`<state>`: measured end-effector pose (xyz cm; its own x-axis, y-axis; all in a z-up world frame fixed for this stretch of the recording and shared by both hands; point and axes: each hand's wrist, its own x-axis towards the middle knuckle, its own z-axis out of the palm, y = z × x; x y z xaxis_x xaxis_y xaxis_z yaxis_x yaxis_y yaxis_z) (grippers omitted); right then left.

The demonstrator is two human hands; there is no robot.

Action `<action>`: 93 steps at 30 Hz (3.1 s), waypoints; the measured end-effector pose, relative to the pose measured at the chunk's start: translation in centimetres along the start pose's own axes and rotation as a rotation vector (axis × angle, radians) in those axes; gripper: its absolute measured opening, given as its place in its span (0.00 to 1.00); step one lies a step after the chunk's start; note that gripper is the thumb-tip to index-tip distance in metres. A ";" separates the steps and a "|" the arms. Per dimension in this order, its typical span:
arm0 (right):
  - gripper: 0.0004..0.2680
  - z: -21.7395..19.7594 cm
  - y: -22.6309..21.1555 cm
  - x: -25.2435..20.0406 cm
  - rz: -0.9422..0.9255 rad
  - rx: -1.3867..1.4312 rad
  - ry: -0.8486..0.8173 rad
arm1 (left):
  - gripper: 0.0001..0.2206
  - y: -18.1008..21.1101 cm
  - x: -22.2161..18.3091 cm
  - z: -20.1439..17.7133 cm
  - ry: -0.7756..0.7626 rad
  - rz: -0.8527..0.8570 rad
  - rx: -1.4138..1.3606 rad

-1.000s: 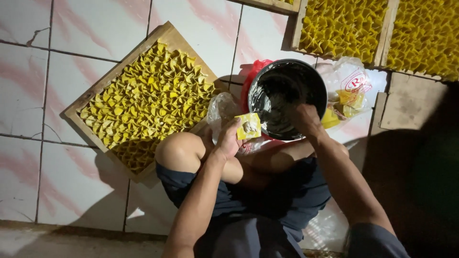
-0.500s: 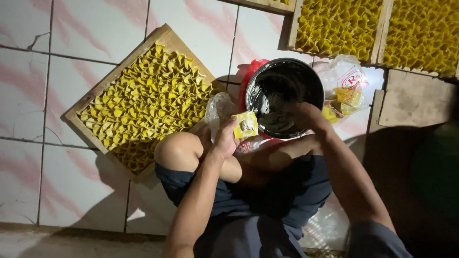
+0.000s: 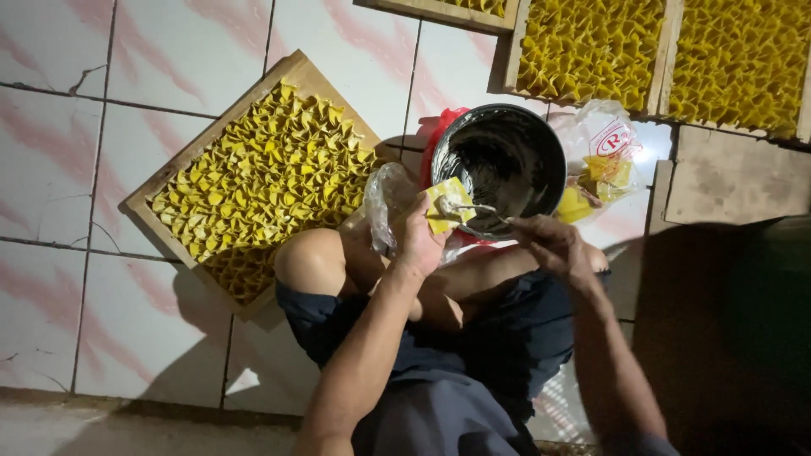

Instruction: Manually assembling dumplings by placing filling on wrappers and folding them into shape.

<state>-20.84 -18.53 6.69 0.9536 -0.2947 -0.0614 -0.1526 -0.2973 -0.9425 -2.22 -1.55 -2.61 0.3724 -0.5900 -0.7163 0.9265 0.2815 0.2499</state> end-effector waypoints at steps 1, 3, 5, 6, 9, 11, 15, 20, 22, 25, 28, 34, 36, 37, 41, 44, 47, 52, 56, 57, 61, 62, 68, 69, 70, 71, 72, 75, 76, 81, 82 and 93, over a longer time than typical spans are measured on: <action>0.08 1.6 1.3 -0.8 -0.001 0.001 0.001 | 0.15 0.1 -0.9 0.8 0.000 0.001 0.002; 0.13 4.6 3.8 -2.2 -0.120 -0.063 0.297 | 0.15 0.5 -2.6 2.6 0.105 0.036 -0.011; 0.11 6.3 3.9 -2.7 -0.101 -0.122 0.380 | 0.15 -0.1 -2.3 2.1 0.140 0.052 0.006; 0.10 7.1 3.9 -2.8 -0.084 -0.185 0.463 | 0.16 -0.3 -2.0 2.0 0.170 0.067 0.022; 0.12 7.1 2.0 -3.3 -0.051 -0.130 0.507 | 0.14 0.5 -3.2 1.5 0.163 0.049 -0.054; 0.13 6.5 1.7 -4.2 0.009 -0.019 0.513 | 0.15 1.4 -4.3 2.8 0.153 0.052 -0.082; 0.08 6.3 1.6 -4.1 0.120 0.119 0.614 | 0.16 1.7 -5.1 3.8 0.097 0.033 -0.028; 0.11 7.2 1.0 -0.4 -0.109 0.152 0.577 | 0.10 -0.4 -5.6 3.5 0.004 -0.027 0.210; 0.12 7.5 0.2 0.3 -0.157 0.181 0.554 | 0.08 -1.0 -6.4 3.8 -0.013 -0.022 0.236; 0.06 7.9 -1.1 0.6 -0.166 0.333 0.497 | 0.09 0.8 -10.6 7.0 -0.100 -0.050 0.309; 0.06 7.9 1.7 -0.6 0.018 0.515 0.560 | 0.13 2.1 -12.9 7.8 -0.239 0.010 0.337; 0.13 7.9 1.1 -1.1 0.039 0.490 0.702 | 0.26 0.4 -11.0 4.1 -0.531 0.342 0.572; 0.11 7.9 1.7 -1.2 0.077 0.437 0.703 | 0.15 -0.3 -9.0 2.8 -0.416 0.716 0.965; 0.11 8.0 1.5 -1.2 0.076 0.437 0.697 | 0.15 -0.1 -9.5 3.1 -0.411 0.720 0.963; 0.08 7.9 -0.3 -1.1 -0.033 0.415 0.677 | 0.04 0.1 -10.0 4.1 -0.355 0.801 1.130; 0.07 7.6 -2.0 -0.9 -0.106 0.355 0.633 | 0.02 -0.1 -9.1 3.8 -0.397 0.932 1.213; 0.07 7.3 -2.0 -0.7 -0.159 0.321 0.604 | 0.02 -0.2 -8.7 3.8 -0.444 1.070 1.268; 0.10 7.7 -0.5 -1.1 -0.082 0.346 0.626 | 0.01 0.1 -9.0 3.5 -0.466 0.963 1.271; 0.11 8.0 -1.5 -1.0 -0.022 0.305 0.645 | 0.03 0.4 -9.4 3.8 -0.472 0.918 1.294; 0.12 7.9 -1.4 -1.0 -0.006 0.310 0.647 | 0.04 0.7 -9.7 4.2 -0.475 0.883 1.277; 0.12 8.6 -0.5 -1.2 0.006 0.317 0.655 | 0.04 1.4 -10.1 4.3 -0.493 0.876 1.282; 0.14 8.5 -0.7 -1.2 0.045 0.313 0.648 | 0.05 1.1 -9.4 3.8 -0.452 0.904 1.298; 0.14 8.4 -1.6 -1.1 0.124 0.330 0.658 | 0.04 0.3 -8.9 3.4 -0.395 0.913 1.305; 0.14 8.3 -1.9 -0.9 0.122 0.329 0.661 | 0.04 0.1 -8.7 3.3 -0.389 0.948 1.327; 0.14 8.4 -2.0 -0.9 0.121 0.328 0.663 | 0.04 0.3 -8.7 3.3 -0.392 0.948 1.327; 0.14 8.5 -2.1 -0.8 0.105 0.336 0.670 | 0.03 0.4 -8.7 3.4 -0.415 0.954 1.319; 0.14 8.6 -2.3 -0.9 0.093 0.343 0.674 | 0.03 0.4 -8.7 3.3 -0.435 0.957 1.309; 0.15 8.6 -2.6 -1.0 0.075 0.354 0.631 | 0.03 0.3 -9.2 3.6 -0.480 0.909 1.284; 0.15 8.7 -2.5 -1.0 0.076 0.357 0.630 | 0.03 0.3 -9.1 3.5 -0.479 0.908 1.286; 0.18 9.0 0.6 -1.8 0.063 0.407 0.609 | 0.02 0.5 -8.9 3.2 -0.484 0.955 1.274; 0.18 8.9 0.1 -1.8 0.065 0.404 0.616 | 0.02 0.2 -8.8 3.0 -0.491 0.951 1.272; 0.20 8.1 -2.8 -0.6 0.052 0.400 0.560 | 0.22 0.3 -8.1 2.2 -0.648 1.315 1.439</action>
<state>-18.84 -10.15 6.65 0.6539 -0.7559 -0.0324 0.0156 0.0563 -0.9983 -4.83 1.62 4.66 0.3707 -0.7897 0.4889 -0.6100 0.1900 0.7693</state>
